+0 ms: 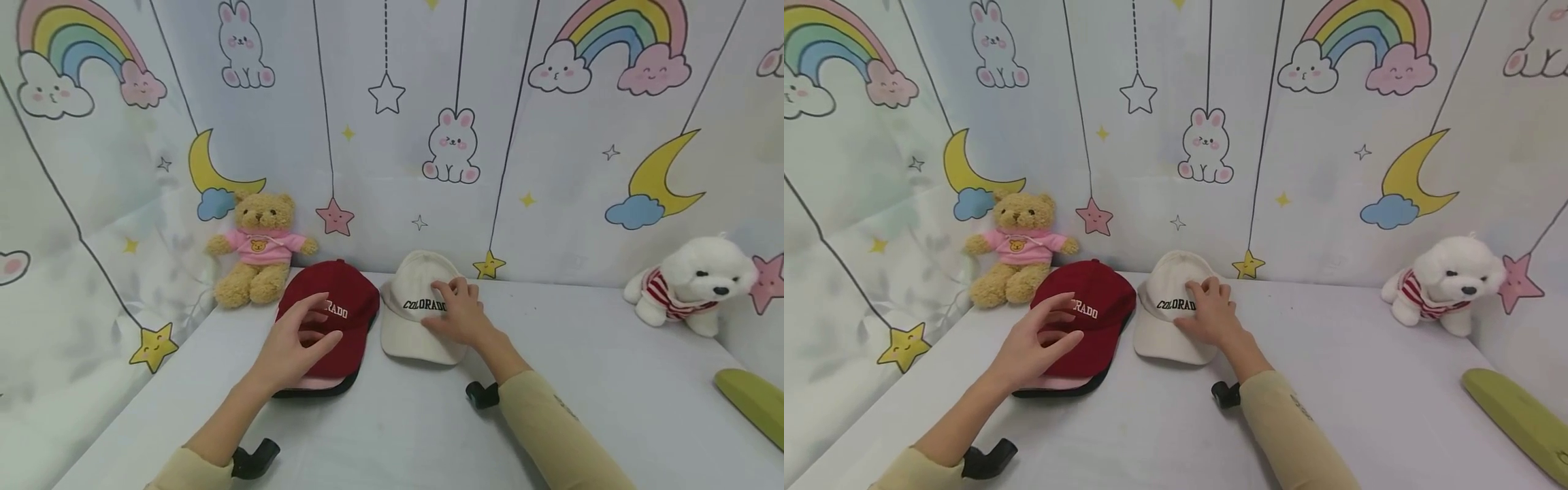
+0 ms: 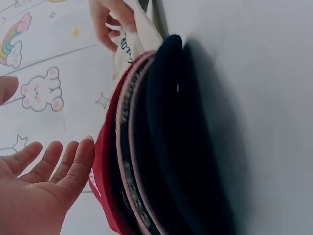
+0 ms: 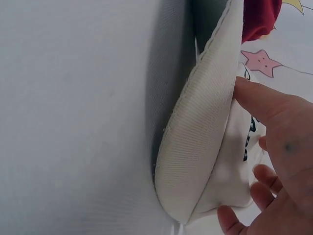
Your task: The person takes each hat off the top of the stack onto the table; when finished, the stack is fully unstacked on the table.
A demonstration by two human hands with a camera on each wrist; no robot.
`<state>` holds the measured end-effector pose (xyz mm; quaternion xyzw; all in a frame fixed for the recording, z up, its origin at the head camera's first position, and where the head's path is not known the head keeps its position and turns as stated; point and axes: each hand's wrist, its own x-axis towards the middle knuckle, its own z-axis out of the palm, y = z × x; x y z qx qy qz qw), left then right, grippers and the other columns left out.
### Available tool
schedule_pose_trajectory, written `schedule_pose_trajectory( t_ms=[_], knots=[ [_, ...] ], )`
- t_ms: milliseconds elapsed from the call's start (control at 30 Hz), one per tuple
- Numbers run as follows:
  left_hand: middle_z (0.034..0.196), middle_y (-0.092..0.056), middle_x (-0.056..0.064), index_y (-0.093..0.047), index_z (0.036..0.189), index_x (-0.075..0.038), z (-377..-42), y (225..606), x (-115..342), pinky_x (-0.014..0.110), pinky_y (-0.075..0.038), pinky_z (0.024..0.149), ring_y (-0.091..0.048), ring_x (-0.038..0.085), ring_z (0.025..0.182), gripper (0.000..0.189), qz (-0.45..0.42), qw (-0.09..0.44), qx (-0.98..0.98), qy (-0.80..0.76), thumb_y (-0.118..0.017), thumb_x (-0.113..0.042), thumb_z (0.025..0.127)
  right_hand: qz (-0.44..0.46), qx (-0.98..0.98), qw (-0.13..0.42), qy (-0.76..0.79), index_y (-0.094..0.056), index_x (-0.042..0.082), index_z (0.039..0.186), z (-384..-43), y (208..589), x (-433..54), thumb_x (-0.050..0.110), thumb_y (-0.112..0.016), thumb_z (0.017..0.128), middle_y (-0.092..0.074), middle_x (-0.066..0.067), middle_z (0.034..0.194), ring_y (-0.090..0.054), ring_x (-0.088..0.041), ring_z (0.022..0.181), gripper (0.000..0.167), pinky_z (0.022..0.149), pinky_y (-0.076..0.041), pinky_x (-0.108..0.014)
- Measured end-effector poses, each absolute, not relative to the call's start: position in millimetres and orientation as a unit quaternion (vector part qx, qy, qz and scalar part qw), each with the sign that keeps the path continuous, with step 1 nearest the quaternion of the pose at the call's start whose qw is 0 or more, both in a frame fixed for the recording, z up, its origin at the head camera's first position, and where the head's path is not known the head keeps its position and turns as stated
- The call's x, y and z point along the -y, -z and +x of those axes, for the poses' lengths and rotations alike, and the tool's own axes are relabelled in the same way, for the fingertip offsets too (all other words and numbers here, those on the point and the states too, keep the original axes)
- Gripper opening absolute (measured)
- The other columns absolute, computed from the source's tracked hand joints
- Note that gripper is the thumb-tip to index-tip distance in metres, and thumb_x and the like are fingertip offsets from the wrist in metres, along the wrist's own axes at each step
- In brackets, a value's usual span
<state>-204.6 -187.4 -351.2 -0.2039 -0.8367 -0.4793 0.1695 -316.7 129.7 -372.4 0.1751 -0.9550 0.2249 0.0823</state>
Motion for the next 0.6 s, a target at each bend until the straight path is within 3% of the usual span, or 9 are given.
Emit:
schedule_pose_trajectory(
  t_ms=[600],
  knots=[
    [0.132, -0.056, 0.016, -0.046, 0.146, -0.004, -197, 356, 220, 0.048, -0.055, 0.089, -0.055, 0.033, 0.118, 0.066, -0.148, 0.188, 0.859, 0.452, -0.077, -0.019, 0.09, 0.165, 0.959, 0.058, -0.224, -0.042, 0.012, 0.149, -336, 373, -126, 0.04, -0.075, 0.091, -0.034, -0.02, 0.134, -0.028, -0.042, 0.123, 0.072, 0.093, -0.037, -0.057]
  ],
)
